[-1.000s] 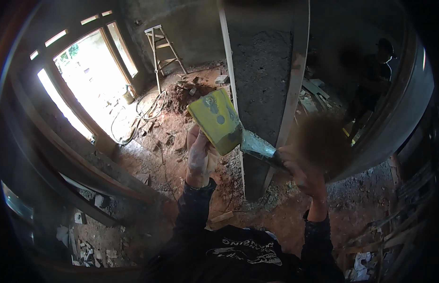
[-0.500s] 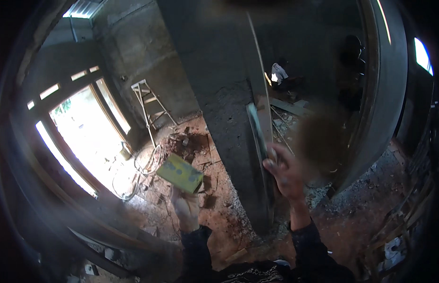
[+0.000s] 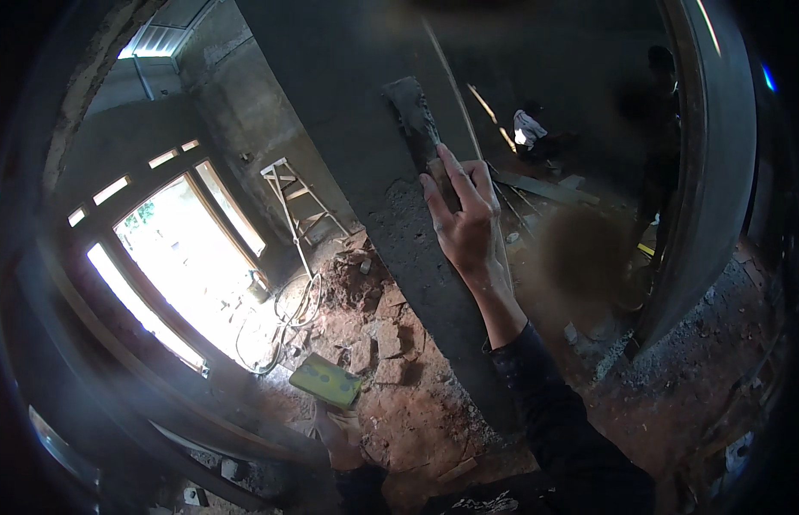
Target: The person smooths and shapes the plastered corner of a concrete wall using a metal trowel and a sponge block, alternating between scraping along the corner with the trowel and rubbing the surface with the sponge block.
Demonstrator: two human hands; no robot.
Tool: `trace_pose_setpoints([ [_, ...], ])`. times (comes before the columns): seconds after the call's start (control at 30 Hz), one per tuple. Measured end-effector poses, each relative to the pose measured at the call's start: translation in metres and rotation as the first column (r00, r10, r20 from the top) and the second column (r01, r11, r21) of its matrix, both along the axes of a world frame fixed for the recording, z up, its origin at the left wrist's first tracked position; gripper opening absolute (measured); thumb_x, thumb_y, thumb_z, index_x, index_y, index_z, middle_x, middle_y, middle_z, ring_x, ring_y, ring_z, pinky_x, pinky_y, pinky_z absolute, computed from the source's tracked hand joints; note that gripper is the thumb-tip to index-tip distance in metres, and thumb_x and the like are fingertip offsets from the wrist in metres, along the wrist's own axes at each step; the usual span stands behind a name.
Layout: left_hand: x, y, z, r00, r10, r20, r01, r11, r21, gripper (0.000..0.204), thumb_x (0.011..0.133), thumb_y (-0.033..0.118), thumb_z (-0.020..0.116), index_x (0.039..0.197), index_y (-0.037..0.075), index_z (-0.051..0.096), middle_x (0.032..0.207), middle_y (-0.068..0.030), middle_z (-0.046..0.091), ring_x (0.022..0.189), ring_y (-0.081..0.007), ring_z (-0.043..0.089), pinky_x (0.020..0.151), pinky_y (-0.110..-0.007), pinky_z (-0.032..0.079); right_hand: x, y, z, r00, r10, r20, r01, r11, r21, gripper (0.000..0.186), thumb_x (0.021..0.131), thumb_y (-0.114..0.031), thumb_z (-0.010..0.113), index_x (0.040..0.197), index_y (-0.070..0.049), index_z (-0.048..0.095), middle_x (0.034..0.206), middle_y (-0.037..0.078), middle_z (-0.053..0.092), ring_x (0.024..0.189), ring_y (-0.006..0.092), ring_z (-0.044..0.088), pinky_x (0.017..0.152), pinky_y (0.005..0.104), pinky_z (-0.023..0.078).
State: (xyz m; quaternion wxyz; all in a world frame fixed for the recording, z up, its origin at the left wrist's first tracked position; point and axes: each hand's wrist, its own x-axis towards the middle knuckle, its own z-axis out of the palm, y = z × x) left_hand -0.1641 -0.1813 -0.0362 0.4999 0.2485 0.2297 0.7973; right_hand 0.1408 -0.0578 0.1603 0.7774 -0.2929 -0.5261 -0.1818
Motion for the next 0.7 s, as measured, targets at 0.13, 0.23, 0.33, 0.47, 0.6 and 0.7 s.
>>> trace_pose_setpoints([
  [0.13,-0.017,-0.002,-0.019,0.998,0.013,0.064,-0.012,1.000,-0.007,0.041,0.106,0.025,0.039,0.136,0.000,0.047,0.131,-0.0183,0.059,0.118,-0.0333,0.061,0.096,-0.049,0.056,-0.004,0.004,0.008,1.000,-0.023,-0.018,0.023,1.000,0.007,0.044,0.087,-0.009,0.073,0.129,-0.001,0.062,0.092,0.010,0.057,0.078,0.0199,0.061,0.066,0.0343,0.052],
  [0.23,-0.022,0.002,-0.024,0.826,-0.537,0.171,0.486,0.833,0.265,0.042,0.106,0.027,0.043,0.138,0.000,0.045,0.132,-0.0153,0.058,0.119,-0.0267,0.059,0.101,-0.048,0.051,-0.009,0.001,0.020,0.999,0.002,0.047,-0.003,1.000,0.018,0.043,0.088,-0.010,0.072,0.128,-0.001,0.061,0.091,0.010,0.057,0.076,0.0218,0.061,0.064,0.0357,0.051],
  [0.33,0.003,0.003,-0.020,0.998,-0.048,-0.043,0.052,0.995,0.080,0.042,0.106,0.026,0.036,0.137,-0.001,0.046,0.133,-0.0186,0.058,0.118,-0.0336,0.060,0.099,-0.049,0.054,-0.015,-0.006,0.021,0.983,0.102,0.156,-0.103,0.995,0.001,0.040,0.088,-0.011,0.073,0.125,-0.001,0.063,0.089,0.011,0.058,0.074,0.0230,0.062,0.063,0.0358,0.051],
  [0.47,0.007,0.005,-0.023,0.997,-0.035,-0.072,0.042,0.995,0.093,0.042,0.106,0.026,0.037,0.138,0.001,0.045,0.134,-0.0181,0.057,0.119,-0.0338,0.059,0.099,-0.051,0.053,-0.003,0.004,0.031,1.000,-0.002,-0.019,0.003,0.999,0.054,0.040,0.087,-0.012,0.074,0.124,-0.001,0.064,0.090,0.011,0.060,0.075,0.0224,0.063,0.064,0.0351,0.052],
  [0.6,0.026,0.008,-0.014,0.998,-0.068,0.020,0.066,0.995,0.069,0.038,0.104,0.020,0.047,0.135,-0.002,0.047,0.130,-0.0183,0.058,0.116,-0.0321,0.061,0.094,-0.052,0.056,-0.011,0.008,0.063,0.998,-0.035,0.059,0.032,0.998,0.053,0.042,0.086,-0.013,0.075,0.125,-0.002,0.065,0.090,0.011,0.061,0.074,0.0213,0.063,0.065,0.0344,0.053],
  [0.7,0.001,0.011,-0.028,0.995,-0.078,-0.069,0.086,0.989,0.117,0.041,0.106,0.025,0.040,0.139,0.002,0.045,0.136,-0.0181,0.056,0.120,-0.0340,0.059,0.098,-0.053,0.054,-0.031,-0.003,0.077,0.990,0.022,0.138,-0.036,0.994,0.101,0.041,0.086,-0.013,0.075,0.124,-0.002,0.065,0.089,0.012,0.060,0.073,0.0217,0.063,0.064,0.0349,0.052],
])
